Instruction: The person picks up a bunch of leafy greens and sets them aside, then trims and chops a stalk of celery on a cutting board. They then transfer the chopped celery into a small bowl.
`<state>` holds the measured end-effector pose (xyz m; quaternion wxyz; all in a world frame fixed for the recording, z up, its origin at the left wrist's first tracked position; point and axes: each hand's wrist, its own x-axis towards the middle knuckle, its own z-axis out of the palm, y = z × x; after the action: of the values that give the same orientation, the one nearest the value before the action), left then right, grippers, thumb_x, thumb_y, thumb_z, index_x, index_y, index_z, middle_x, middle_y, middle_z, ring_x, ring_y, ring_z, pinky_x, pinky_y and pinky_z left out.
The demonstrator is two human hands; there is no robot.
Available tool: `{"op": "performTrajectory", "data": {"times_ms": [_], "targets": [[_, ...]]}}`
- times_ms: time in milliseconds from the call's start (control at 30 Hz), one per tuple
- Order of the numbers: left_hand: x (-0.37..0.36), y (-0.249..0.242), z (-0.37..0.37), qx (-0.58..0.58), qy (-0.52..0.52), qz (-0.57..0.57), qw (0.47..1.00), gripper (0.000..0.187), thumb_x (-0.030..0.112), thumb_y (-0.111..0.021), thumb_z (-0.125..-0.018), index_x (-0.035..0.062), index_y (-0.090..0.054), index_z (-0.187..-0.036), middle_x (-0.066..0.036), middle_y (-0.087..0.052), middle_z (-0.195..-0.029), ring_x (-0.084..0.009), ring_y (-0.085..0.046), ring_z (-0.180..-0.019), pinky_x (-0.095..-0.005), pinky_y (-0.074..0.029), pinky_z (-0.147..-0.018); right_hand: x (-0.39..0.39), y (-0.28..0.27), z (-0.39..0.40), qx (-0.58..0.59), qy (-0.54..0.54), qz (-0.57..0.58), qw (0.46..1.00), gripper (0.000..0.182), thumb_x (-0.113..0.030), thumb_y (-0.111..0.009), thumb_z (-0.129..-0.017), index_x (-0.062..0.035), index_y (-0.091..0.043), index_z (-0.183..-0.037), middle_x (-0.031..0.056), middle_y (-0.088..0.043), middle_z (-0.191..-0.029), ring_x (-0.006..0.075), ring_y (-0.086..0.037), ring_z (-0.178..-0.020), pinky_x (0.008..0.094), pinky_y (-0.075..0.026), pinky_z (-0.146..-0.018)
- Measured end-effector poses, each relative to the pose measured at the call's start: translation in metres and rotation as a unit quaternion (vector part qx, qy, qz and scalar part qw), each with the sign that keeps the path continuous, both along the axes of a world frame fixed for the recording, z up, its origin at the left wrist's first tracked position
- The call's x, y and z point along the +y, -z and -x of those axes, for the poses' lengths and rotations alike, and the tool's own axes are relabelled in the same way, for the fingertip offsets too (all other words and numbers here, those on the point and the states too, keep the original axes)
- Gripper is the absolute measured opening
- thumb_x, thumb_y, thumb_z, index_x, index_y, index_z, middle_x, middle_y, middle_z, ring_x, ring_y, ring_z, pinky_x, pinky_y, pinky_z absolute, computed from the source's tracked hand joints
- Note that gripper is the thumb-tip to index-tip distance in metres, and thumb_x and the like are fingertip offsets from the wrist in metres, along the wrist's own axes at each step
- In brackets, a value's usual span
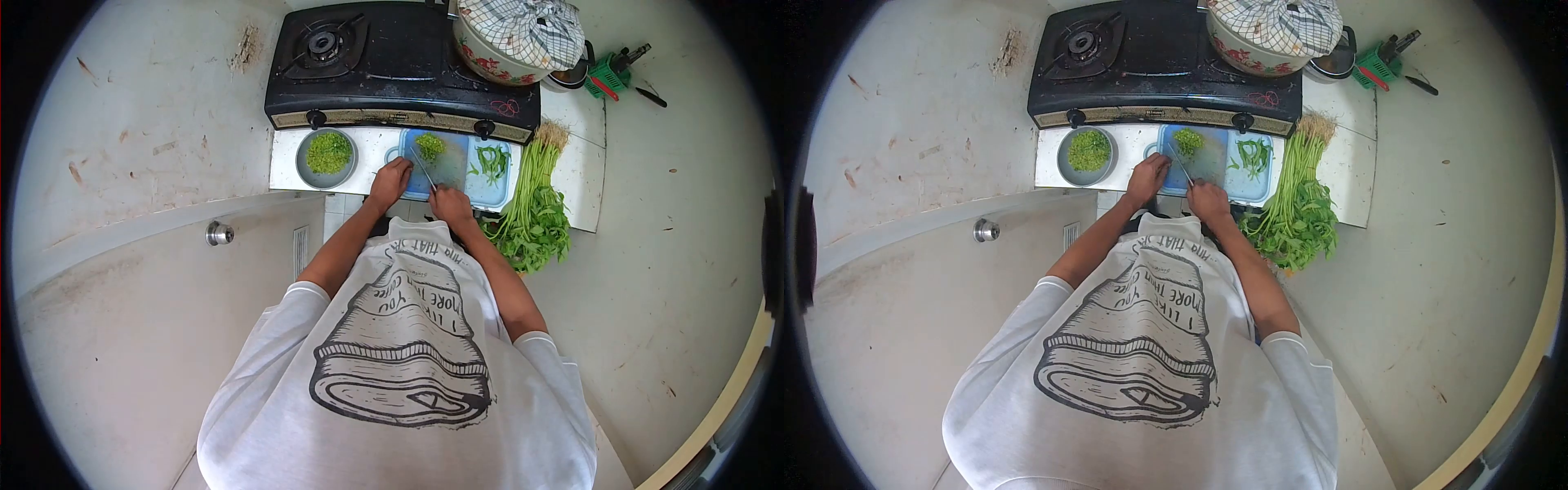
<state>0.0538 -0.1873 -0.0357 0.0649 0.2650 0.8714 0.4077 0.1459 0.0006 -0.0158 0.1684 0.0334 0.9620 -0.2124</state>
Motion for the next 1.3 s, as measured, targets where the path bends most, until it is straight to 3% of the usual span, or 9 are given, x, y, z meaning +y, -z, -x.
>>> {"op": "performTrajectory", "data": {"times_ms": [267, 667, 1300], "targets": [[-0.002, 0.003, 0.001, 0.022, 0.006, 0.01, 1.0, 0.012, 0.005, -0.065, -0.094, 0.0015, -0.068, -0.105, -0.017, -0.066, -0.094, -0.0403, -0.067, -0.086, -0.0467, -0.056, -0.077, -0.005, 0.004, -0.001, 0.016, -0.007, 0.009, 1.0, 0.042, -0.037, -0.053, -0.103, 0.0024, -0.067, -0.101, 0.0284, -0.071, -0.077, 0.0477, -0.072, -0.074, 0.0566, -0.059, -0.071], [0.0, -0.002, 0.0, -0.005, -0.012, -0.018, 1.0, 0.009, 0.004, -0.063, -0.094, 0.0017, -0.068, -0.101, -0.017, -0.066, -0.095, -0.0409, -0.067, -0.086, -0.0473, -0.056, -0.077, -0.003, 0.011, 0.004, -0.026, 0.014, 0.017, 0.999, 0.043, -0.037, -0.053, -0.102, 0.0031, -0.068, -0.101, 0.0308, -0.072, -0.087, 0.047, -0.072, -0.084, 0.0561, -0.059, -0.076], [0.0, -0.007, -0.001, 0.006, -0.016, 0.001, 1.0, 0.008, 0.008, -0.063, -0.096, 0.0021, -0.067, -0.099, -0.017, -0.066, -0.096, -0.0408, -0.067, -0.086, -0.0486, -0.055, -0.076, -0.015, 0.011, 0.012, 0.028, -0.012, 0.029, 0.999, 0.041, -0.033, -0.051, -0.103, 0.0034, -0.067, -0.095, 0.0304, -0.071, -0.081, 0.0475, -0.072, -0.078, 0.0558, -0.059, -0.074]]}}
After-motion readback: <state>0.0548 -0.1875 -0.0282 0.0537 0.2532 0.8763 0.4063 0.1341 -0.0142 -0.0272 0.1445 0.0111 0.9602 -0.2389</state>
